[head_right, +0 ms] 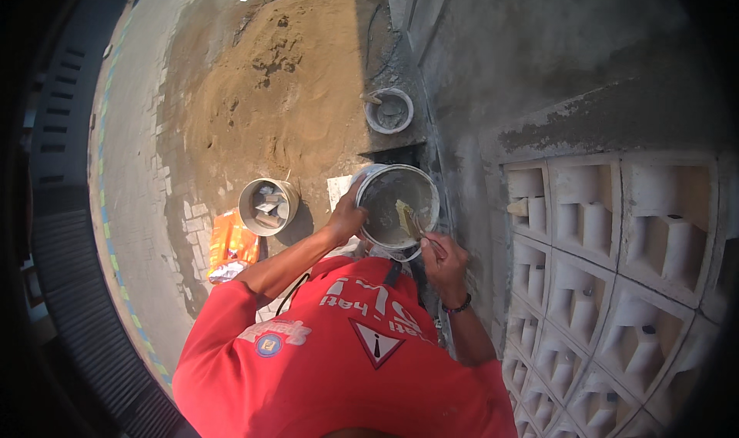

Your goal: The person smooths a vertical concrete wall with a trowel, then uses a brush to clean a decorative lattice panel. The person repeatedly dips the brush into a bucket of water and scrubs the lattice surface.

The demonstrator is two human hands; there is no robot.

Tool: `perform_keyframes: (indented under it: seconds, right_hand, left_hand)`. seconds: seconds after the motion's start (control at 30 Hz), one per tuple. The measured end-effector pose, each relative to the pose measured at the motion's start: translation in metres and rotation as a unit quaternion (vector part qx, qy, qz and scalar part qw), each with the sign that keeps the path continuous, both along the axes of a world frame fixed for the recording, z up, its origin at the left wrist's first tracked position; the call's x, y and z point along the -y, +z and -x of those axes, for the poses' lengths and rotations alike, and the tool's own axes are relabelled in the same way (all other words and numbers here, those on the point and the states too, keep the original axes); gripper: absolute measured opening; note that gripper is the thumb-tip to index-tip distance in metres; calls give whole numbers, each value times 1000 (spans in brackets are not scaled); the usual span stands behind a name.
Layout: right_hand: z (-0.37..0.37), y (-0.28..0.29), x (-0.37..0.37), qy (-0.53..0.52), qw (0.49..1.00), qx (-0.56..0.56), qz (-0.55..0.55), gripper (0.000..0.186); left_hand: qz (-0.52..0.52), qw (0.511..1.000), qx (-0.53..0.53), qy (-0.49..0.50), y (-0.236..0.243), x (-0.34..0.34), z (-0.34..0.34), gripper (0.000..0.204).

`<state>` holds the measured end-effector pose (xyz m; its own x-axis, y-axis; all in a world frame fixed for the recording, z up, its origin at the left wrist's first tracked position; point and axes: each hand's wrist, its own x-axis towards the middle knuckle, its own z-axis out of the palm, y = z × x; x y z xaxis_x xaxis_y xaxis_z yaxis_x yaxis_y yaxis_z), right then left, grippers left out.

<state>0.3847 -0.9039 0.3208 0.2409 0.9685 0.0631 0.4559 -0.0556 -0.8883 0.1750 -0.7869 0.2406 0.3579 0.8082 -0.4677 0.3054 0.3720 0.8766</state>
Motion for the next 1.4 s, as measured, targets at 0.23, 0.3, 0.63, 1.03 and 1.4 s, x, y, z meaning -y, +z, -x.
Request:
perform_keyframes:
  seconds: [0.23, 0.3, 0.63, 1.03, 1.4]
  right_hand:
    - [21, -2, -6, -75, 993, 21, -84, 15]
    - [28, -7, 0, -121, 990, -32, -66, 15]
    - [24, 14, -49, -325, 924, -198, -29, 20]
    - [6, -53, -148, -331, 717, -612, -33, 45]
    - [-49, -332, -393, -259, 937, 49, 229, 42]
  left_hand:
    - [-42, 998, -37, -26, -9, -30, 0, 75]
    - [-42, 997, -40, -48, -13, -41, 4, 76]
    - [81, 994, -8, -78, 10, -100, -12, 79]
    - [153, 964, -34, -214, -74, -250, -36, 80]
    - [79, 883, -199, -417, -312, -381, -22, 83]
